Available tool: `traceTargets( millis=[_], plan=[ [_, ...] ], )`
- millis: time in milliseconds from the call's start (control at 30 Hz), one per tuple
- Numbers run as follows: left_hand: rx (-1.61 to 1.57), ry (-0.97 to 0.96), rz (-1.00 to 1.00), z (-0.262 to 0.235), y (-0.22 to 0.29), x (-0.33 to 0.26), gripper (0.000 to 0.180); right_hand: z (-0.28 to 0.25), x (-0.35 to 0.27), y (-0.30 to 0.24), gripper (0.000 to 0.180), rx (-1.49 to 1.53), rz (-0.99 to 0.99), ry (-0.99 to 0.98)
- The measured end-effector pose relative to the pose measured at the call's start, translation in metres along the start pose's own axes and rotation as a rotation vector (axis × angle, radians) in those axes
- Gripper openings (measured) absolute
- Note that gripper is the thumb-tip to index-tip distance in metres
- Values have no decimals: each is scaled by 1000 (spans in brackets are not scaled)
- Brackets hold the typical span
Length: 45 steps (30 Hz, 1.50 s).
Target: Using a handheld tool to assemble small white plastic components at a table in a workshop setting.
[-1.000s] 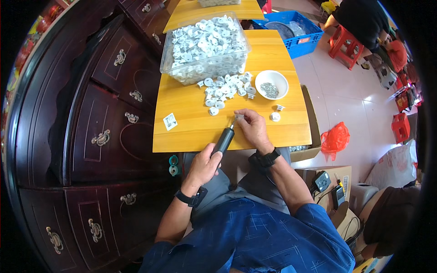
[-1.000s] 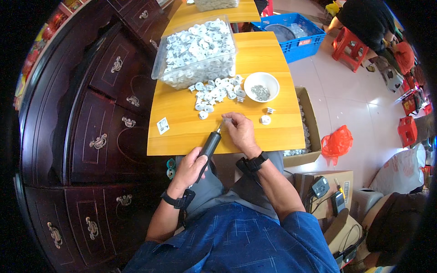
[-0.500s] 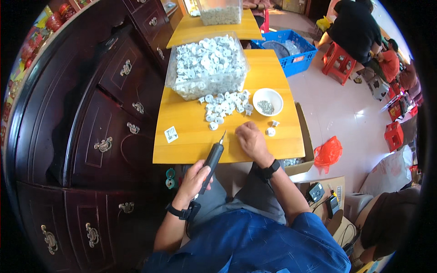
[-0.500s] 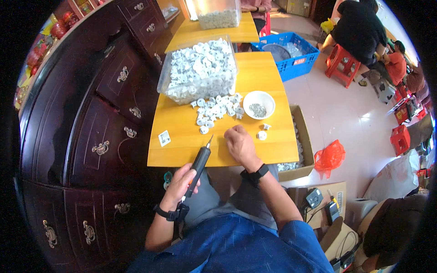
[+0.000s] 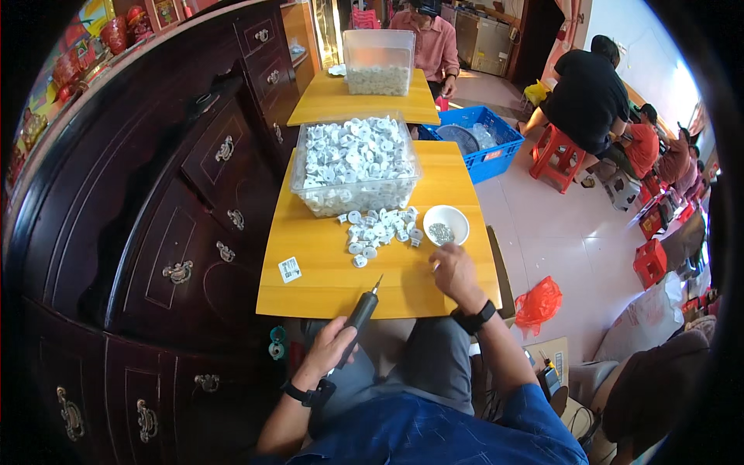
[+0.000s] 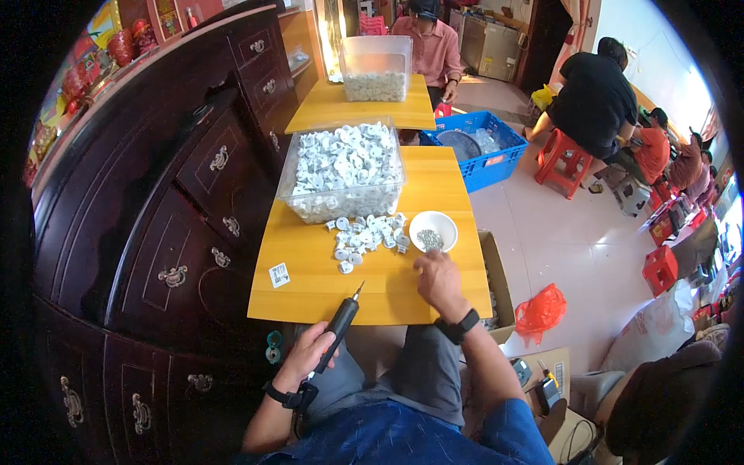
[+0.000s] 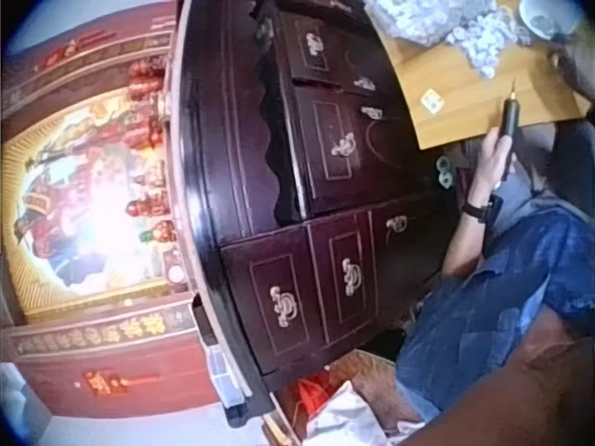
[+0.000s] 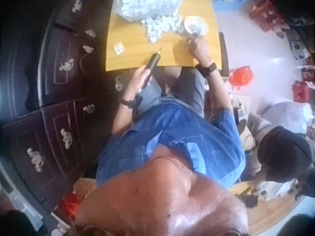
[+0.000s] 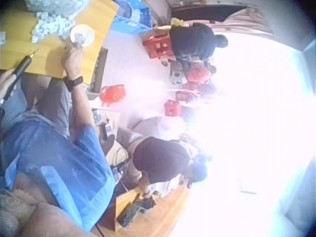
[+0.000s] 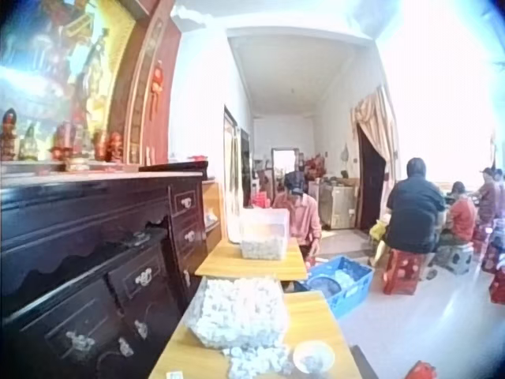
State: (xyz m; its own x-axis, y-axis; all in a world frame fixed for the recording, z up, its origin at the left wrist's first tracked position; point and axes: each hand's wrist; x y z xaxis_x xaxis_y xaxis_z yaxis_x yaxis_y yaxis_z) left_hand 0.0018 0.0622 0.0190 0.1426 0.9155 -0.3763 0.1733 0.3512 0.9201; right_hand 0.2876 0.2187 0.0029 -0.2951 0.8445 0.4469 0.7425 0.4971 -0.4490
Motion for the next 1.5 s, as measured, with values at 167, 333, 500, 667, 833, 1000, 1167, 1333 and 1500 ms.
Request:
traceTargets(
  millis=[167,333,500,667,833,1000,1167,1333,1500],
  plan=[
    [-28,5,34,-3,0,-3,26,-13,47,27,10,-6,46,41],
    [-52,25,23,-4,2,-7,25,-5,80,54,10,-100,105,-28],
    [-57,50,27,-11,-5,-14,24,7,93,46,13,-217,265,-325],
    [-62,58,37,-8,-4,-11,24,33,93,73,15,-292,290,-247],
    [-55,65,36,-9,-5,-12,25,25,94,71,21,-279,268,-302],
    [-52,47,29,-6,-3,-11,26,11,90,66,26,-120,329,-215],
    [-47,31,31,0,-1,-9,27,10,88,70,22,-2,291,-121],
    [-19,16,37,2,5,-7,26,10,87,59,16,305,283,6],
    [19,10,39,1,9,-7,25,10,84,44,16,265,224,40]
  ],
)
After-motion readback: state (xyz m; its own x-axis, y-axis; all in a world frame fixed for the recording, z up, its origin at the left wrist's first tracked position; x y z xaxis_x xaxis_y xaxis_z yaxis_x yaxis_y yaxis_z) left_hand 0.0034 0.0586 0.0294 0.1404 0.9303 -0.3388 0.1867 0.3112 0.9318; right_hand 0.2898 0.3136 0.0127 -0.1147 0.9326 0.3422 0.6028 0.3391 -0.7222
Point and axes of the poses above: each hand's wrist, its own x-axis towards the middle knuckle, its own z-axis out of the palm, y = z × x, and after that the axes turned 5 degrees about x, right-handed
